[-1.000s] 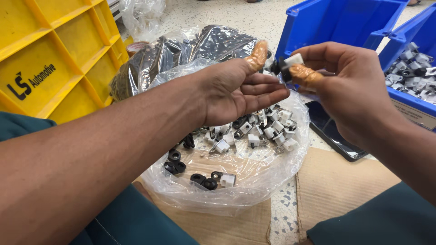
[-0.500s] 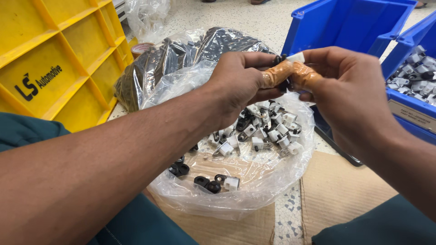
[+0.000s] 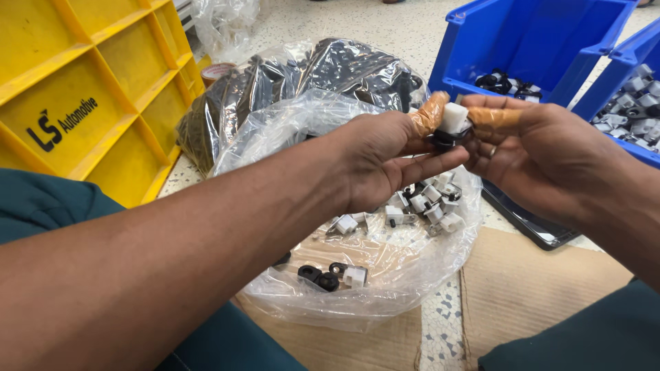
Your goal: The person sits on the floor with a large plastic-lined bag of small white and black plastic clip components on their lap. They pick a white piece and a black piece, press them together by hand to snap the parts into an assembly, and toss the finished clip into a blue bin, repeating this cycle continuously.
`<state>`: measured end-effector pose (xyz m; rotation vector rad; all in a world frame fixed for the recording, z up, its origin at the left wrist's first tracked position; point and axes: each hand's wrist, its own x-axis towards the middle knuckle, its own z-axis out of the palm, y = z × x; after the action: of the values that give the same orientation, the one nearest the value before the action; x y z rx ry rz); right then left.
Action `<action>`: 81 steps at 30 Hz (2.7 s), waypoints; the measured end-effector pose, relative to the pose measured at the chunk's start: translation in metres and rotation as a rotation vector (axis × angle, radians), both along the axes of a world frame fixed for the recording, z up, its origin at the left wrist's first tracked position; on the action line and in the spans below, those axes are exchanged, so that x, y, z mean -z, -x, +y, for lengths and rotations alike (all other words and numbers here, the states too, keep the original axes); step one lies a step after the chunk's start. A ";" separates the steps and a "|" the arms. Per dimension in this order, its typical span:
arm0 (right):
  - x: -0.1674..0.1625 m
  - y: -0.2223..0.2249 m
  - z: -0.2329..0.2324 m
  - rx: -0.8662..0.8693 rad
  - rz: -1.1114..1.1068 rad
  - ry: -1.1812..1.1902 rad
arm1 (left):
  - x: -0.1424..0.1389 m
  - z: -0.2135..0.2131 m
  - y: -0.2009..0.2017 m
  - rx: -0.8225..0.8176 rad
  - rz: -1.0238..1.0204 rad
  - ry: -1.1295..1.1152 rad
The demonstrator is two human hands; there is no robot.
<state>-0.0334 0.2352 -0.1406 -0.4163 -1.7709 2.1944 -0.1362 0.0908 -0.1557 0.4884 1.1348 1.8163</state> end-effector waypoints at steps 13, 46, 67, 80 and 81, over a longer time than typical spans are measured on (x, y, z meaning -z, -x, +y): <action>-0.001 0.000 0.006 -0.130 0.016 -0.253 | -0.004 0.001 -0.004 -0.156 0.006 0.016; -0.022 0.002 0.012 -0.277 0.100 -0.521 | 0.003 0.008 0.012 0.062 0.195 0.023; 0.000 0.012 0.038 -0.625 0.129 -0.024 | -0.004 -0.004 0.013 0.043 0.029 0.165; 0.015 0.002 -0.007 -0.004 -0.043 -0.154 | 0.002 0.006 -0.010 -0.357 0.117 0.129; 0.011 0.002 -0.008 -0.017 -0.048 -0.157 | 0.002 0.005 -0.009 -0.343 0.140 0.155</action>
<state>-0.0350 0.2277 -0.1517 -0.4226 -1.9614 2.0538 -0.1272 0.0959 -0.1573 0.3492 1.5174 1.9862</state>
